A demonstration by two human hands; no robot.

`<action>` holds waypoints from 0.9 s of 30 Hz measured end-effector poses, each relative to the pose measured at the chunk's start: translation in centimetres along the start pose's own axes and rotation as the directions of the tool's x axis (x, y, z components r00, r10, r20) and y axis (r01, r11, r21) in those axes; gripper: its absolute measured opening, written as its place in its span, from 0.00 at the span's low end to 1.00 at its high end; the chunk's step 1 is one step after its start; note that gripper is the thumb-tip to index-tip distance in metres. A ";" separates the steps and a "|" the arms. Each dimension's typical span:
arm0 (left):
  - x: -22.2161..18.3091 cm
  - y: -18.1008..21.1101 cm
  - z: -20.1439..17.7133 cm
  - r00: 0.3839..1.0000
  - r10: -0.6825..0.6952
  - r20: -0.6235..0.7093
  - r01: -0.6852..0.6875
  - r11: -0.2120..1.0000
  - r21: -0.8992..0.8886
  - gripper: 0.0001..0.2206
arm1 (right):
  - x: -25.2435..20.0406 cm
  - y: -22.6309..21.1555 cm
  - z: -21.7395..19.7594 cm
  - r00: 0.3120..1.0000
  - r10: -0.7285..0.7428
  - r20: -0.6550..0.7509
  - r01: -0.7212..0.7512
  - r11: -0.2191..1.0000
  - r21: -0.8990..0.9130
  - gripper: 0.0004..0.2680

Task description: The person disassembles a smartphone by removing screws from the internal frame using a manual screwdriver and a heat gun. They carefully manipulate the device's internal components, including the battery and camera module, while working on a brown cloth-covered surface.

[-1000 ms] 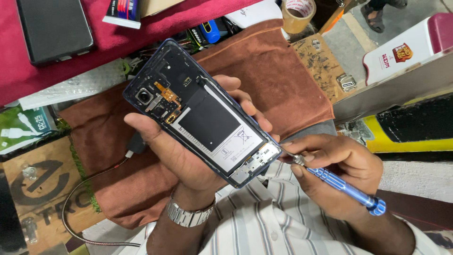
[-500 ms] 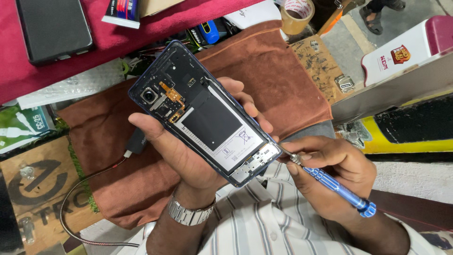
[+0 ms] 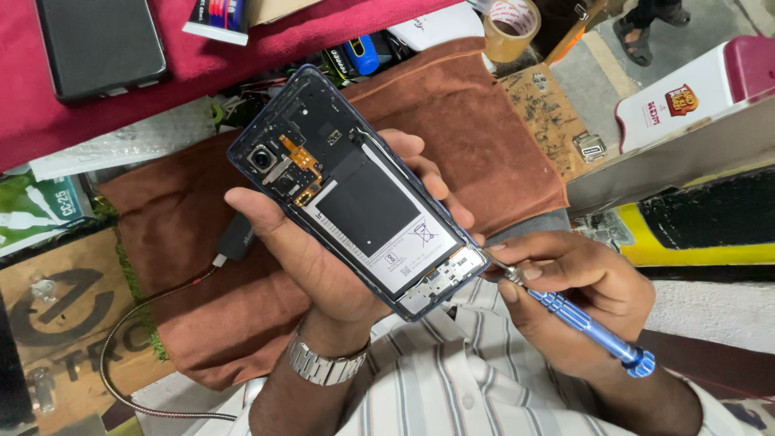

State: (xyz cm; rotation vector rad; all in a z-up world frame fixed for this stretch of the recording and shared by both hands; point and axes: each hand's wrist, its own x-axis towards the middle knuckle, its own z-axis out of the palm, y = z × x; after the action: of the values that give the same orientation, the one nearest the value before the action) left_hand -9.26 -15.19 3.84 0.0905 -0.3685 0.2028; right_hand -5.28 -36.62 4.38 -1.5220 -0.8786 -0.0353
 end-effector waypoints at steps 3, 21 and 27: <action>0.0 -0.1 -0.1 1.000 0.007 -0.010 -0.006 0.999 0.045 0.54 | 0.0 -0.2 -0.2 1.000 0.019 0.020 -0.018 1.000 -0.021 0.09; 0.3 -0.1 0.7 1.000 -0.016 -0.026 0.018 0.999 0.050 0.54 | -0.4 0.1 -0.2 0.999 0.029 0.017 -0.029 0.999 0.023 0.09; 0.3 0.3 0.4 1.000 -0.018 0.009 0.017 0.999 0.030 0.55 | -0.2 0.1 -0.2 0.999 0.012 0.034 -0.013 0.999 0.039 0.09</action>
State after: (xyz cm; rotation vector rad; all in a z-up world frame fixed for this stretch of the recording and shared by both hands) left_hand -9.21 -14.95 4.35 0.1238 -0.3736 0.1906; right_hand -5.34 -36.86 4.24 -1.4952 -0.8920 0.0169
